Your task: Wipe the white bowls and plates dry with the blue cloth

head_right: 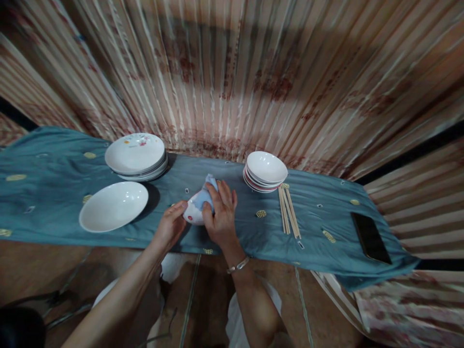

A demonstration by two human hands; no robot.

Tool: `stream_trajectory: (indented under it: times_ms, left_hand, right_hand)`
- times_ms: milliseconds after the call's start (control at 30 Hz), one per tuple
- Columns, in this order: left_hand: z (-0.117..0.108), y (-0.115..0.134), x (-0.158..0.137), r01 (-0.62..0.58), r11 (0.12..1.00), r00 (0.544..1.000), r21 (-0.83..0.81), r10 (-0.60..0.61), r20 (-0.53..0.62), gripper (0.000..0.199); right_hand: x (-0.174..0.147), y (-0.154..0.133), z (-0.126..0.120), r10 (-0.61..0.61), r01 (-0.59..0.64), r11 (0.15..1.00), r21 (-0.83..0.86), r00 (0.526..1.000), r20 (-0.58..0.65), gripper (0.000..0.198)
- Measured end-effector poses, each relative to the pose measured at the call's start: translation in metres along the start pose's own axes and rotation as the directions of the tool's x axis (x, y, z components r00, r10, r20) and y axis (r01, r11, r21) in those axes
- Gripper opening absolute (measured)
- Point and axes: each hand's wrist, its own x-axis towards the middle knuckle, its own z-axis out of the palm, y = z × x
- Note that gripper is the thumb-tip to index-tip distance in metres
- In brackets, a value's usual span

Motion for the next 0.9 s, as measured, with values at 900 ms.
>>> stream_trajectory:
  times_ms: [900]
  left_hand:
    - [-0.015, -0.006, 0.014, -0.064, 0.977, 0.974, -0.205, 0.017, -0.226, 0.011]
  right_hand:
    - [-0.004, 0.058, 0.045, 0.622, -0.463, 0.438, 0.770, 0.775, 0.112, 0.043]
